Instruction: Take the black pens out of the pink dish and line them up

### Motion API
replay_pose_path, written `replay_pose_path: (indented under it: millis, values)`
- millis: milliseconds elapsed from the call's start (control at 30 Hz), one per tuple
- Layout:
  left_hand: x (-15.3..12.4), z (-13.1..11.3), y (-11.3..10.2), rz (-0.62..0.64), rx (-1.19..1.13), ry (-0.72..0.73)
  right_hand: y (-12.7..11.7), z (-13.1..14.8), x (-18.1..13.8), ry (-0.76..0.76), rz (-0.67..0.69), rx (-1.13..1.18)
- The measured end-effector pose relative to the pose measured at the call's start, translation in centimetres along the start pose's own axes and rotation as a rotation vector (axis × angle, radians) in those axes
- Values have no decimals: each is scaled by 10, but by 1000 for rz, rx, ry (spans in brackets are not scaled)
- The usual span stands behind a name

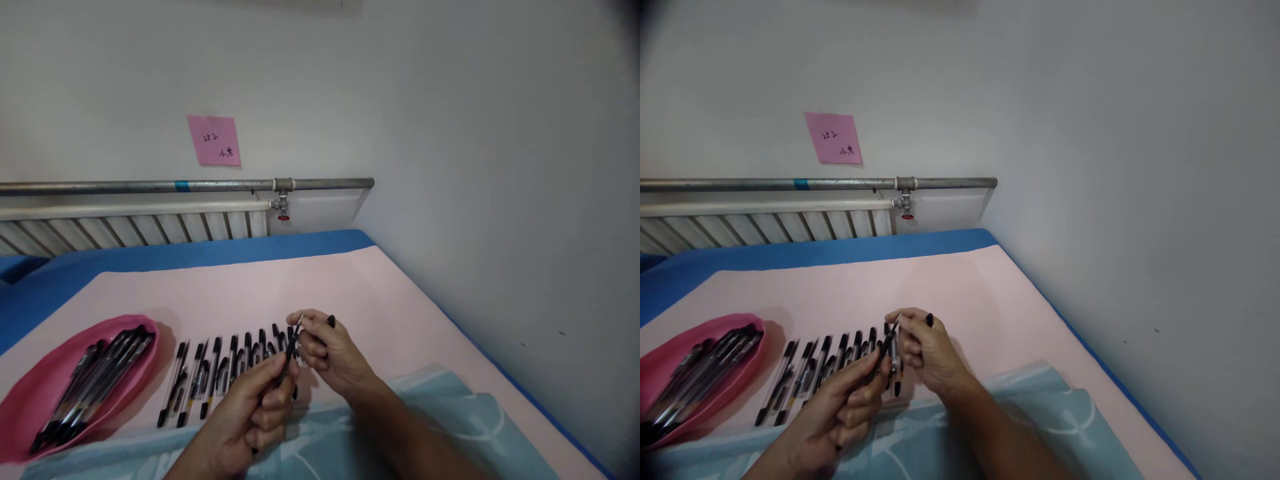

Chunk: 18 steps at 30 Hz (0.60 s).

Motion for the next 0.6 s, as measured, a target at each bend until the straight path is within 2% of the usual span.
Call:
replay_pose_path:
  millis: [167,367,600]
  values:
    - [1,1,-1,-19,27,1,-14,12,4,-94,-87,129]
    - [1,-3,-3,-41,82,32,-26,17,4,-164,-248,92]
    - [2,-6,-5,-81,75,92,-6,2,-2,-64,-254,-140]
Point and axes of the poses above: each hand's wrist, its own x-axis towards the middle knuckle, its own y-axis out of the palm, z = x × y, the point moved 6 cm from there along x, towards the middle knuckle, and after that the axes turned 6 degrees about y, right-handed, at the moved point
